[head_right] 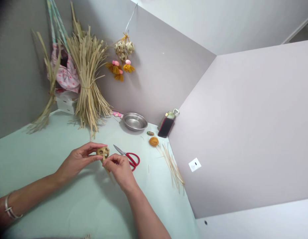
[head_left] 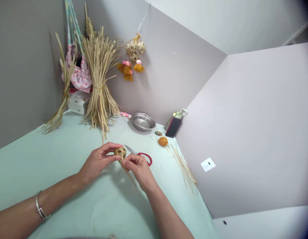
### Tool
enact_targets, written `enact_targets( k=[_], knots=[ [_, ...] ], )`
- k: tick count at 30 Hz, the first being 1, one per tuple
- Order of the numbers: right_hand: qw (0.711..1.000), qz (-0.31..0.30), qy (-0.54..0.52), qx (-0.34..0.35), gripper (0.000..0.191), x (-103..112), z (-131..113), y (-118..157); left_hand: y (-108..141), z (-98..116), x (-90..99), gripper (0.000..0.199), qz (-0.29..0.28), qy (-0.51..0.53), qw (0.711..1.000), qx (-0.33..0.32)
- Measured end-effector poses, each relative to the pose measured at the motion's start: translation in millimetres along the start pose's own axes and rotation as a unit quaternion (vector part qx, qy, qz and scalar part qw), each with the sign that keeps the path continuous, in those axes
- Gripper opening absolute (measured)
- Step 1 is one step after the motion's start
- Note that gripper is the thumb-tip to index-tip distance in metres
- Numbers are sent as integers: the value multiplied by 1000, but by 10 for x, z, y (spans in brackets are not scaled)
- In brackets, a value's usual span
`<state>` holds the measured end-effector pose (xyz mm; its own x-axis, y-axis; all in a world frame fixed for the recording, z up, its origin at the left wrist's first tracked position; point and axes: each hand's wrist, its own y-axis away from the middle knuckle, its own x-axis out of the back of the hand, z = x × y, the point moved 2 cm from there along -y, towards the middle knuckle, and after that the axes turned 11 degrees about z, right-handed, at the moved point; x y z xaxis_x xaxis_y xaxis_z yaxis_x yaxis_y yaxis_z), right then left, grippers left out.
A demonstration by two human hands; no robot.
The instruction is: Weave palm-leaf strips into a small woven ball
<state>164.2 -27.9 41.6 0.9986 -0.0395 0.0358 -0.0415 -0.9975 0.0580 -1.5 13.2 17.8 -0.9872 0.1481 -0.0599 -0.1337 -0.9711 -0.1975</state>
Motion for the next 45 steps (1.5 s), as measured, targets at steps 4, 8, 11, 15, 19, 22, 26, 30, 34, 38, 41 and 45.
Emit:
enact_targets(
  k=[4, 8, 11, 15, 19, 22, 26, 30, 34, 38, 41, 45],
  knots=[
    [999, 24, -36, 6, 13, -45, 19, -4, 6, -18, 0, 34, 7, -7, 1000, 2],
    [999, 15, -41, 23, 18, -41, 9, -4, -8, 2, 15, 34, 16, -22, 1000, 7],
    [999, -4, -39, 13, 18, -16, -4, -7, -15, 18, 25, 36, 26, -29, 999, 4],
    [998, -16, -64, -25, 20, -18, 22, -23, 2, 24, 20, 35, 32, -30, 999, -2],
    [996, 2, -86, -28, 20, -66, 78, -37, 24, 9, 4, 34, 28, -33, 999, -1],
    [996, 26, -79, -12, 21, -74, 98, -52, 26, -2, -2, 32, 20, -39, 999, -2],
    [996, 89, -6, 32, 24, 36, 45, -89, 7, -2, -7, 32, -4, -38, 999, 11],
    [992, 98, 21, 72, 25, 158, -25, -120, -1, 13, -48, 32, -73, -30, 996, 36],
    [997, 41, 8, 68, 23, 165, -2, -134, 26, 37, -102, 25, -129, 23, 988, 87],
    [999, 32, -8, 37, 20, 180, 17, -142, 47, 44, -132, 24, -136, 47, 982, 123],
    [1000, 21, 2, 22, 18, 202, -23, -133, 58, 50, -143, 24, -136, 52, 981, 131],
    [1000, 14, -2, -17, 15, 208, -72, -110, 83, 88, -161, 19, -184, 62, 969, 153]
  ],
)
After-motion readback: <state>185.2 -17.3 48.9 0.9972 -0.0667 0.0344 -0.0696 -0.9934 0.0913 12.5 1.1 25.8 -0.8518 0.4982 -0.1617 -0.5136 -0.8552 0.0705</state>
